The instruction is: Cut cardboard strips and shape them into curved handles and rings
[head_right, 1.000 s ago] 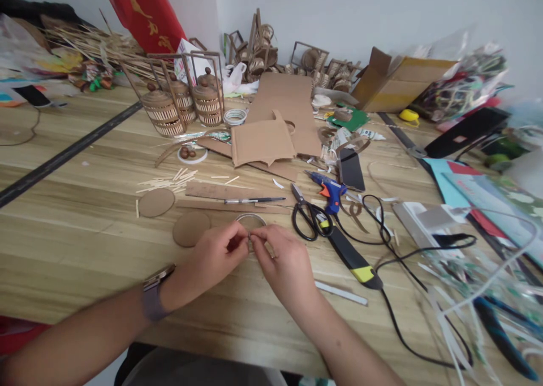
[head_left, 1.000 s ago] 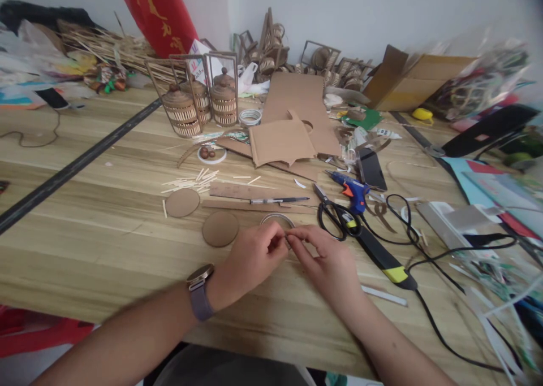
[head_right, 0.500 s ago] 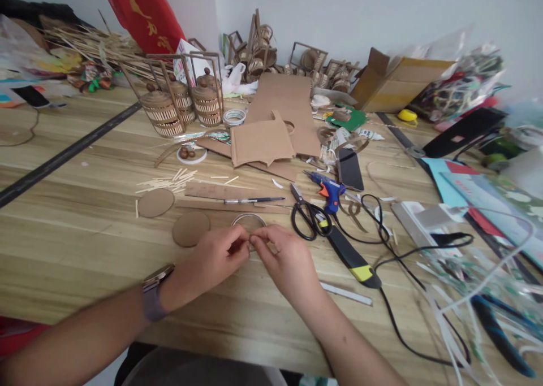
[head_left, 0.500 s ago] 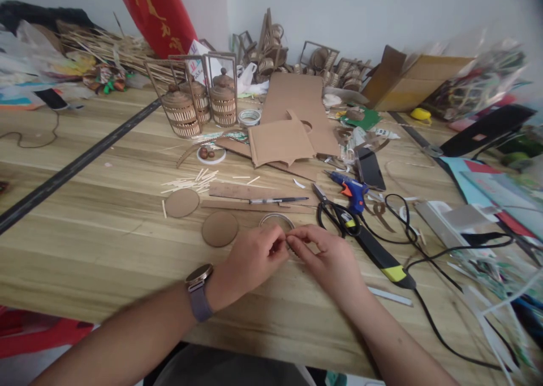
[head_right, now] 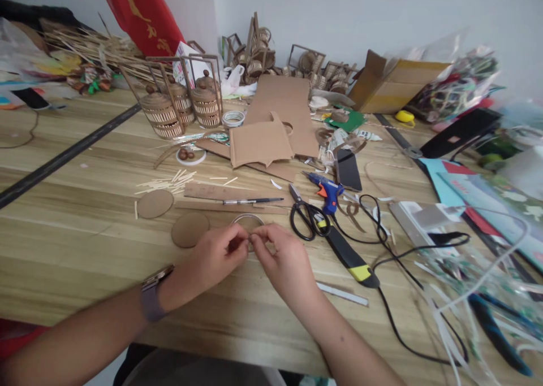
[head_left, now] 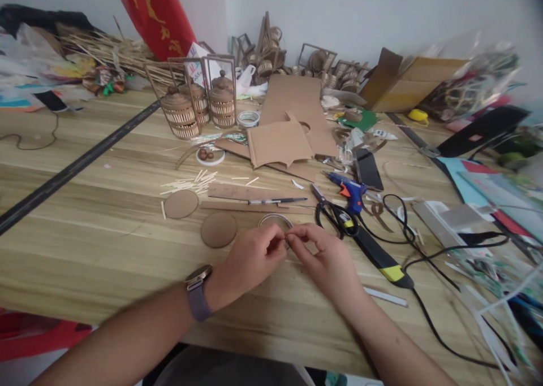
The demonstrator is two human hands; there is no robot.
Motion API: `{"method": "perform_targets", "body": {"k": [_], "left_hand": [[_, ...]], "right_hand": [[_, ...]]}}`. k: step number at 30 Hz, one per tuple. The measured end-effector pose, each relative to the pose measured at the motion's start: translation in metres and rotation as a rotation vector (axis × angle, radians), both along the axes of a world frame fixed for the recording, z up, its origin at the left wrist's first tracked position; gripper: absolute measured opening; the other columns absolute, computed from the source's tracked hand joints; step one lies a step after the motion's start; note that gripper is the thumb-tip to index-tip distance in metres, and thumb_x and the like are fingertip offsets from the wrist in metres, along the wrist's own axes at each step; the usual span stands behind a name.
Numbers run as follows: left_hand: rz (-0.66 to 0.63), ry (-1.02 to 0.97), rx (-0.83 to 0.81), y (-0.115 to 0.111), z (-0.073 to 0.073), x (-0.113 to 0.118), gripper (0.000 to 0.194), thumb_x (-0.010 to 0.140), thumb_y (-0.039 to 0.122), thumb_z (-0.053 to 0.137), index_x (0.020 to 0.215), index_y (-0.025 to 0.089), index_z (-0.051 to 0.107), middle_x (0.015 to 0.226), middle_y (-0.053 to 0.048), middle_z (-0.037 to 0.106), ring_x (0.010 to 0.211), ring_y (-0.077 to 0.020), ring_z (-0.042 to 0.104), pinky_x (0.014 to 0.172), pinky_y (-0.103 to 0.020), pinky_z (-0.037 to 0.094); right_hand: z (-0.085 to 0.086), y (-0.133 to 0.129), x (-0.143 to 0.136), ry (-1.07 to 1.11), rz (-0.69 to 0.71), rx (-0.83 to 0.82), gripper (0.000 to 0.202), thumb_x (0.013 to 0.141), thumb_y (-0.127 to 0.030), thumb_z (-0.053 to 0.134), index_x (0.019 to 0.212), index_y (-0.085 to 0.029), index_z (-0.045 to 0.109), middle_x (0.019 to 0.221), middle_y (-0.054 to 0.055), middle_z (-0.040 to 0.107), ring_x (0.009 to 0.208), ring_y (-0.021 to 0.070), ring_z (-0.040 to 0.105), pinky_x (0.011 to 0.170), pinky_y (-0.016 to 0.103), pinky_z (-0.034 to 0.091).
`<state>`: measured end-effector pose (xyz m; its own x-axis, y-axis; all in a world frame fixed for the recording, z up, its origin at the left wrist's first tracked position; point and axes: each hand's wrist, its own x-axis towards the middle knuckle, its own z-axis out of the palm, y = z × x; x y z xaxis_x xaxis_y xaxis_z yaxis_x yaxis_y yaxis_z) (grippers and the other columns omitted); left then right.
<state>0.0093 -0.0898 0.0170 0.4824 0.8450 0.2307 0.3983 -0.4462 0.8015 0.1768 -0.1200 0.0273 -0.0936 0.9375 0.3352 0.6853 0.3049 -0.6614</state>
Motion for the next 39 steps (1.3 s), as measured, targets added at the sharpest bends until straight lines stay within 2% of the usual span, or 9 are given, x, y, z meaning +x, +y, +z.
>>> {"method": "perform_targets", "body": {"k": [5,10,13,16,23,28,34,39], "left_hand": [[-0.037,-0.105,-0.134,0.0001,0.0019,0.0003,0.010,0.087,0.021,0.051,0.078,0.018,0.057,0.067,0.002,0.060,0.061,-0.0118,0.055,0.056,-0.022,0.038],[-0.095,-0.291,-0.419,0.0024,0.0007,0.0017,0.018,0.088,0.033,0.054,0.081,0.017,0.058,0.071,0.000,0.062,0.064,-0.0125,0.059,0.059,-0.023,0.046],[-0.109,-0.363,-0.538,0.0038,0.0007,0.0023,0.018,0.086,0.033,0.057,0.078,0.017,0.057,0.068,0.001,0.060,0.063,-0.0118,0.061,0.061,-0.023,0.049],[-0.097,-0.384,-0.574,0.0039,0.0010,0.0032,0.015,0.083,0.030,0.059,0.076,0.017,0.056,0.067,0.002,0.059,0.062,-0.0116,0.061,0.060,-0.023,0.049],[-0.047,-0.351,-0.570,0.0021,0.0013,0.0044,0.009,0.076,0.024,0.055,0.070,0.018,0.054,0.060,0.004,0.056,0.056,-0.0102,0.056,0.054,-0.021,0.043],[-0.013,-0.262,-0.473,0.0022,0.0036,0.0034,0.010,0.075,0.023,0.052,0.067,0.018,0.053,0.059,0.004,0.055,0.055,-0.0098,0.049,0.051,-0.020,0.038],[0.023,-0.195,-0.271,0.0010,0.0042,0.0038,0.012,0.075,0.022,0.053,0.064,0.018,0.052,0.056,0.005,0.052,0.053,-0.0095,0.044,0.051,-0.021,0.033],[0.008,-0.183,-0.237,-0.0007,0.0035,0.0039,0.013,0.077,0.021,0.054,0.064,0.018,0.054,0.056,0.005,0.053,0.053,-0.0093,0.044,0.051,-0.021,0.033]], "right_hand": [[0.0015,-0.0013,-0.0004,-0.011,-0.009,0.033,0.013,0.088,-0.020,0.055,0.082,-0.022,0.066,0.075,0.002,0.072,0.070,0.0165,0.068,0.063,0.026,0.052],[0.0012,-0.0029,-0.0016,-0.049,-0.003,0.138,0.012,0.089,-0.019,0.055,0.083,-0.022,0.065,0.076,0.002,0.071,0.072,0.0171,0.067,0.066,0.028,0.053],[-0.0006,-0.0036,-0.0024,-0.063,0.014,0.200,0.011,0.090,-0.019,0.055,0.084,-0.023,0.064,0.078,0.003,0.071,0.075,0.0177,0.067,0.068,0.029,0.053],[-0.0017,-0.0049,-0.0037,-0.077,0.011,0.237,0.010,0.090,-0.018,0.056,0.086,-0.023,0.063,0.080,0.003,0.071,0.077,0.0178,0.067,0.069,0.030,0.053],[-0.0013,-0.0069,-0.0080,-0.122,0.009,0.272,0.012,0.090,-0.014,0.055,0.083,-0.022,0.061,0.078,0.003,0.070,0.074,0.0169,0.065,0.067,0.029,0.052],[-0.0013,-0.0067,-0.0078,-0.107,0.015,0.237,0.012,0.090,-0.016,0.055,0.083,-0.023,0.062,0.077,0.002,0.070,0.074,0.0167,0.066,0.065,0.028,0.052],[0.0000,-0.0070,-0.0063,-0.129,0.017,0.198,0.011,0.089,-0.017,0.055,0.083,-0.023,0.063,0.078,0.002,0.071,0.074,0.0174,0.068,0.066,0.028,0.053],[-0.0012,-0.0064,-0.0058,-0.152,0.037,0.197,0.013,0.090,-0.014,0.051,0.081,-0.023,0.056,0.077,0.003,0.068,0.073,0.0170,0.066,0.066,0.028,0.052]]}}
